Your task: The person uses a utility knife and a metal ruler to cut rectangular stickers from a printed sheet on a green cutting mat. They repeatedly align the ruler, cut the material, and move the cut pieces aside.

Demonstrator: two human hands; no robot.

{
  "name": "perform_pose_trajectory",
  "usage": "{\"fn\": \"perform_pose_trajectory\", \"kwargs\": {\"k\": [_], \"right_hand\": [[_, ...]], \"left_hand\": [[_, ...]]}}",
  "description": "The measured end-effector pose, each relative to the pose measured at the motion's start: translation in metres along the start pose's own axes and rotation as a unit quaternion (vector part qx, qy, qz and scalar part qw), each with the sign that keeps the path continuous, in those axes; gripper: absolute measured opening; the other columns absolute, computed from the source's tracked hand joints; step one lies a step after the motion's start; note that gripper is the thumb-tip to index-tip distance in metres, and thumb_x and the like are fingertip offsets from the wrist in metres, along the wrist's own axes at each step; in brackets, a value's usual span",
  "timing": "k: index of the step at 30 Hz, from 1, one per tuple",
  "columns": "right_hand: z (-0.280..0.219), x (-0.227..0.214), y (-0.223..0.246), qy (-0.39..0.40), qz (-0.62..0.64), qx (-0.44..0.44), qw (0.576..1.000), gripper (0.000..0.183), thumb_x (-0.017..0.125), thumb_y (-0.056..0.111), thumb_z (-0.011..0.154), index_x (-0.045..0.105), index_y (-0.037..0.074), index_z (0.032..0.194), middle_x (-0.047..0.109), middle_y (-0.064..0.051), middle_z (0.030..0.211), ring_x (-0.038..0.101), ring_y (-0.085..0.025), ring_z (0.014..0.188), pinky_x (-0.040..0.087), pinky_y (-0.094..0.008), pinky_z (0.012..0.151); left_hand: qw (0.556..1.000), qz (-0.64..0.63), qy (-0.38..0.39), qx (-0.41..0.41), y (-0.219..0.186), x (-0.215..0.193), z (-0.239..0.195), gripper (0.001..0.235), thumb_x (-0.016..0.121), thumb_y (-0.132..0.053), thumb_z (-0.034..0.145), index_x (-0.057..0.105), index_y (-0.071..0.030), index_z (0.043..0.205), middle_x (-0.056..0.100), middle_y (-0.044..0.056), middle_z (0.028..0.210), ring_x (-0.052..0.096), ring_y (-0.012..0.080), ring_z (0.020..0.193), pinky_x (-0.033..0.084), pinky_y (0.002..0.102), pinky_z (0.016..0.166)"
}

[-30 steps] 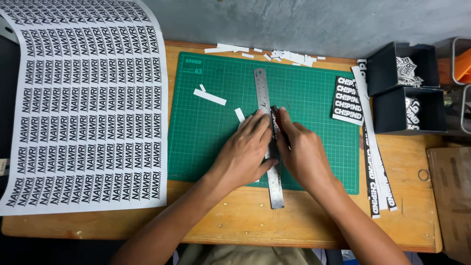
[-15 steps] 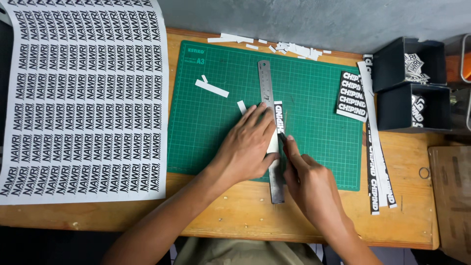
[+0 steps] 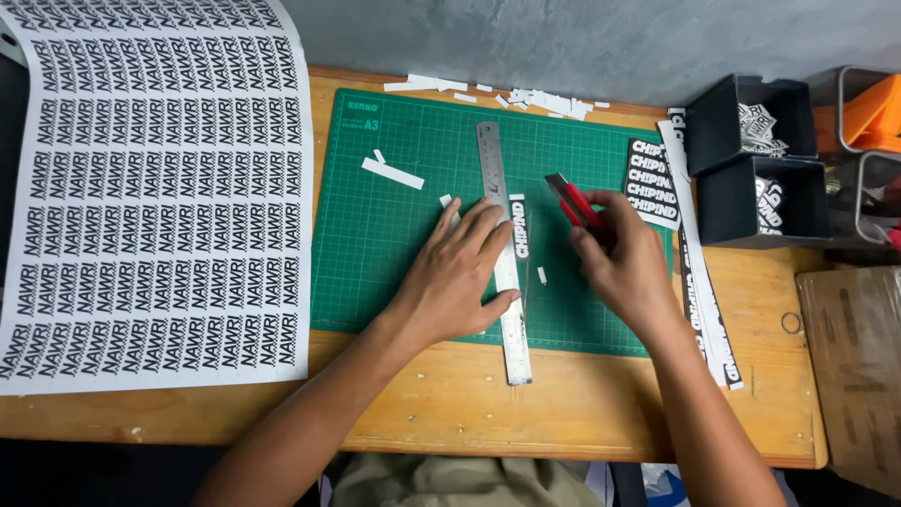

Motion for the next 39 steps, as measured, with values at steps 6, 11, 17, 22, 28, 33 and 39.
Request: {"fn": "perform_pose_trajectory", "kwargs": {"k": [6, 11, 17, 22, 28, 33, 39], "right_hand": [[-0.005, 0.025, 0.002, -0.052, 0.055, 0.014, 0.997, 0.068, 0.09, 0.015, 0.095, 0.068, 0.014, 0.159, 0.083, -0.026, 0.111, 0.082, -0.048, 0.075, 0.065, -0.051, 0.066], [-0.021, 0.017, 0.025, -0.033, 0.075, 0.037, 0.996, 0.077, 0.089, 0.012, 0.093, 0.062, 0.014, 0.165, 0.081, -0.031, 0.123, 0.08, -0.06, 0.094, 0.069, -0.061, 0.071], [-0.03, 0.028, 0.017, -0.002, 0.077, 0.077, 0.994, 0.088, 0.091, 0.013, 0.09, 0.057, 0.018, 0.17, 0.085, -0.027, 0.118, 0.082, -0.046, 0.067, 0.063, -0.049, 0.045], [-0.033, 0.029, 0.028, 0.017, 0.114, 0.093, 0.989, 0.092, 0.09, 0.011, 0.088, 0.053, 0.02, 0.172, 0.086, -0.023, 0.116, 0.075, -0.033, 0.049, 0.064, -0.037, 0.038], [-0.024, 0.038, 0.019, 0.018, 0.228, 0.084, 0.97, 0.094, 0.087, -0.003, 0.086, 0.049, 0.011, 0.171, 0.085, -0.025, 0.105, 0.065, -0.025, 0.04, 0.06, -0.035, 0.029], [-0.022, 0.04, 0.029, 0.006, 0.213, 0.057, 0.975, 0.096, 0.09, 0.0, 0.087, 0.046, 0.007, 0.172, 0.084, -0.026, 0.097, 0.062, -0.024, 0.042, 0.056, -0.035, 0.028], [-0.016, 0.053, -0.003, -0.022, 0.2, 0.031, 0.979, 0.092, 0.083, -0.004, 0.091, 0.045, 0.007, 0.174, 0.081, -0.026, 0.094, 0.06, -0.025, 0.043, 0.052, -0.035, 0.034]], "left_hand": [[1.0, -0.008, -0.004, 0.011, 0.0, -0.004, -0.002, 0.083, 0.086, -0.043, 0.088, 0.063, 0.005, 0.151, 0.058, 0.028, 0.154, 0.052, 0.0488, 0.158, 0.033, 0.071, 0.133], [1.0, -0.014, 0.002, 0.015, 0.001, -0.005, -0.001, 0.081, 0.086, -0.044, 0.089, 0.063, 0.004, 0.151, 0.057, 0.027, 0.155, 0.051, 0.0486, 0.158, 0.034, 0.071, 0.132], [1.0, -0.018, 0.013, 0.019, -0.001, -0.008, -0.001, 0.072, 0.084, -0.044, 0.092, 0.065, 0.001, 0.145, 0.056, 0.028, 0.155, 0.052, 0.0499, 0.158, 0.036, 0.072, 0.13], [1.0, -0.02, 0.012, 0.017, -0.002, -0.008, -0.001, 0.068, 0.083, -0.044, 0.094, 0.066, -0.001, 0.143, 0.056, 0.028, 0.155, 0.051, 0.0505, 0.158, 0.036, 0.072, 0.13], [1.0, -0.02, 0.009, 0.019, -0.002, -0.008, -0.001, 0.065, 0.084, -0.042, 0.093, 0.066, -0.002, 0.141, 0.055, 0.029, 0.156, 0.051, 0.0511, 0.158, 0.036, 0.072, 0.129], [0.999, -0.027, 0.006, 0.017, -0.002, -0.008, -0.002, 0.065, 0.084, -0.042, 0.094, 0.067, -0.002, 0.141, 0.056, 0.03, 0.156, 0.051, 0.0516, 0.158, 0.035, 0.072, 0.13], [1.0, -0.019, 0.009, 0.018, -0.005, -0.01, -0.001, 0.063, 0.085, -0.04, 0.094, 0.069, 0.001, 0.14, 0.056, 0.031, 0.155, 0.052, 0.0525, 0.157, 0.034, 0.074, 0.129]]}}
Point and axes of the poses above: each hand's wrist, its own z-axis towards the middle knuckle, its own x-axis out of the palm, y = z × x, the point moved 9 cm from there along z, towards the middle knuckle
